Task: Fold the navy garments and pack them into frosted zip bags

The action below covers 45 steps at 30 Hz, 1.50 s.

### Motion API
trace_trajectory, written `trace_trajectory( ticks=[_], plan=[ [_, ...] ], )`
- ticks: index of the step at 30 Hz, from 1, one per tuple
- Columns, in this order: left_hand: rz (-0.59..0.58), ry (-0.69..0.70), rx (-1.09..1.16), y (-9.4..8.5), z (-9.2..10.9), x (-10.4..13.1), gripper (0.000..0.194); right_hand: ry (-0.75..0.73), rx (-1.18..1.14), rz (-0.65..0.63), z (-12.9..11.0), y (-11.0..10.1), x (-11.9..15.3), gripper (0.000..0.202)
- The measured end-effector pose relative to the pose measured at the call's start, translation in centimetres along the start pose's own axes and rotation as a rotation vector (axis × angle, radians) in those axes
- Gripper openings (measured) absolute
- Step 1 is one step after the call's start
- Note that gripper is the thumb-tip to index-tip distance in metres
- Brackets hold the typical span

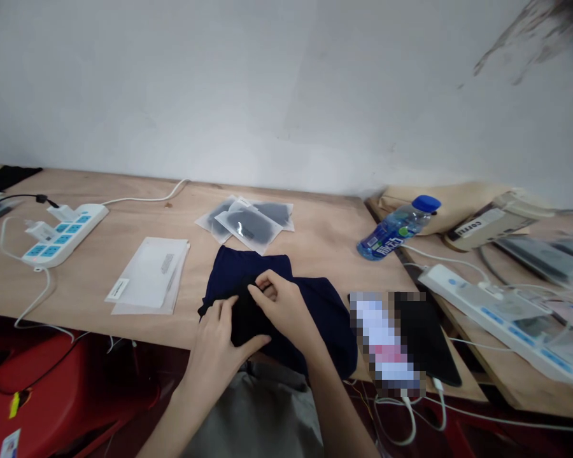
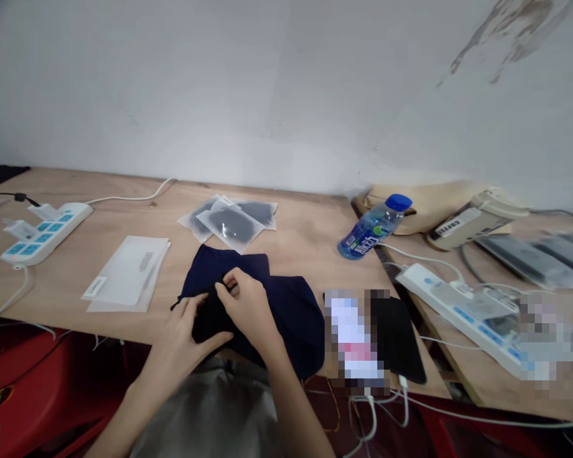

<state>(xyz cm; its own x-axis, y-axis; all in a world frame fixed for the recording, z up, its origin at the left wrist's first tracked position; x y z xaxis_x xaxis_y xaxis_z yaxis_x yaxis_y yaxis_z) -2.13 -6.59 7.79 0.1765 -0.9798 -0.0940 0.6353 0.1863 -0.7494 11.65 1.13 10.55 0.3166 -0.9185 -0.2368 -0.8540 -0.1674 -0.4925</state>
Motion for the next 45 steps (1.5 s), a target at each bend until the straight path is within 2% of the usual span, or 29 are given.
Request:
trace_trajectory(
  ticks=[3,5,8,9,11,14,17,21,25,28,32,36,38,40,41,45],
  plan=[
    [0.043,-0.115,0.070,0.1,0.0,-1.0,0.041,-0.068,-0.286,-0.134,-1.7,0.7,-1.2,0.013],
    [0.075,-0.174,0.080,-0.3,-0.6,-1.6,0.025,-0.091,-0.377,-0.092,-1.8,0.2,-1.6,0.018],
    [0.160,-0.272,0.122,-1.7,-2.6,-2.0,0.018,-0.089,-0.193,0.031,-0.2,-1.4,-0.9,0.023],
    [0.188,-0.308,0.172,-2.1,-3.4,-2.0,0.018,-0.103,-0.086,0.006,0.5,-1.7,-0.4,0.025],
    [0.235,-0.363,0.325,-2.8,-4.9,-1.6,0.022,-0.165,0.101,-0.148,1.8,-1.8,1.0,0.032],
    [0.303,-0.402,0.575,-3.4,-6.3,-0.7,0.027,-0.228,0.242,-0.333,3.4,-1.4,3.4,0.043],
    [0.360,-0.429,0.698,-3.4,-6.6,0.0,0.029,-0.221,0.296,-0.357,4.3,-1.1,4.8,0.045],
    [0.432,-0.429,0.714,-3.5,-6.1,0.2,0.029,-0.230,0.292,-0.369,4.9,-0.8,5.4,0.044],
    [0.449,-0.374,0.765,-4.0,-5.2,-1.2,0.031,-0.249,0.340,-0.279,5.0,-1.0,4.8,0.016],
    [0.467,-0.299,0.811,-4.9,-3.9,-3.4,0.032,-0.250,0.354,-0.153,4.2,-2.4,3.3,0.018],
    [0.490,-0.187,0.933,-6.3,-1.2,-7.5,0.038,-0.231,0.393,0.071,1.7,-6.8,0.2,0.023],
    [0.446,-0.137,1.067,-6.6,1.3,-10.1,0.038,-0.376,0.583,0.281,-1.9,-11.2,-0.8,0.020],
    [0.449,-0.159,1.098,-5.9,1.3,-9.7,0.038,-0.449,0.653,0.324,-2.6,-12.0,0.2,0.019],
    [0.440,-0.214,1.095,-4.3,0.0,-8.1,0.041,-0.457,0.680,0.283,-2.0,-11.6,1.9,0.019],
    [0.412,-0.263,1.072,-3.4,-1.1,-6.9,0.044,-0.425,0.680,0.219,-1.0,-11.0,2.9,0.019],
    [0.116,-0.557,0.946,0.1,-7.5,-0.7,0.044,-0.142,0.549,-0.149,4.0,-7.8,7.5,0.017]
  ],
)
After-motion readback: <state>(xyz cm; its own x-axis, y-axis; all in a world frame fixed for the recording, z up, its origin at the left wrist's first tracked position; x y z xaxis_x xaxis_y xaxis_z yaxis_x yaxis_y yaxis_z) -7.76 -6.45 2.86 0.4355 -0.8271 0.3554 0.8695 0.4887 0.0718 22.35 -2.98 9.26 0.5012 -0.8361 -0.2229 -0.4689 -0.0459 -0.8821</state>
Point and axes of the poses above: each hand's wrist, its own x-axis away from the middle knuckle, its own y-axis out of the palm, z = x × y, the point moved 4 cm from there along -x, towards the middle knuckle, and after that the axes turned 7 degrees about -y, right-handed, at the moved point
